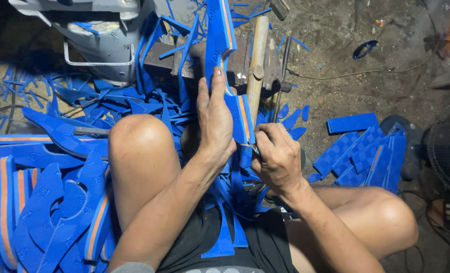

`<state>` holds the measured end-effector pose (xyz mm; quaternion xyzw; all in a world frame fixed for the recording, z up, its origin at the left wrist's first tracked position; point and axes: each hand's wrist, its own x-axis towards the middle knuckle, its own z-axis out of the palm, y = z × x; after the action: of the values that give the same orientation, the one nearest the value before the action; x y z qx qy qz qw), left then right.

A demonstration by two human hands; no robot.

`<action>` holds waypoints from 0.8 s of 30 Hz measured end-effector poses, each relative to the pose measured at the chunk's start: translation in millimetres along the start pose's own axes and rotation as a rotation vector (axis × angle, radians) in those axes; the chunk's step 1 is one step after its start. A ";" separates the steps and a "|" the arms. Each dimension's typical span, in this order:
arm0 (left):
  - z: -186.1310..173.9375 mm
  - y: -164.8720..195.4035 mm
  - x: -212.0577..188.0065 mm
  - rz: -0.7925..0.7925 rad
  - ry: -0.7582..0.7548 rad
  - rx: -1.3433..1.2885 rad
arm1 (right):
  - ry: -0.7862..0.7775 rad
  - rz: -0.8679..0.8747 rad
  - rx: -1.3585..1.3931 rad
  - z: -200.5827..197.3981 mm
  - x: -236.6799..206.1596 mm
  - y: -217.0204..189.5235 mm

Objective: The person sits on the floor and uses a handheld blade to trim excess plastic from the edges of blue slipper soles. They repeatedly position each sole against a vertical metal rod and scrape away protruding material, then set the trimmed soles aside.

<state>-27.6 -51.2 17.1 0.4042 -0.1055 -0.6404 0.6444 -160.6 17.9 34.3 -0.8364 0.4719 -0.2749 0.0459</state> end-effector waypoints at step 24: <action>-0.2 -32.0 -20.7 -0.092 -0.153 0.216 | 0.042 0.087 -0.029 -4.5 16.6 29.2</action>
<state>-54.4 -27.5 3.9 0.4258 -0.2039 -0.6832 0.5571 -178.5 -10.9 35.2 -0.8097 0.5127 -0.2834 0.0357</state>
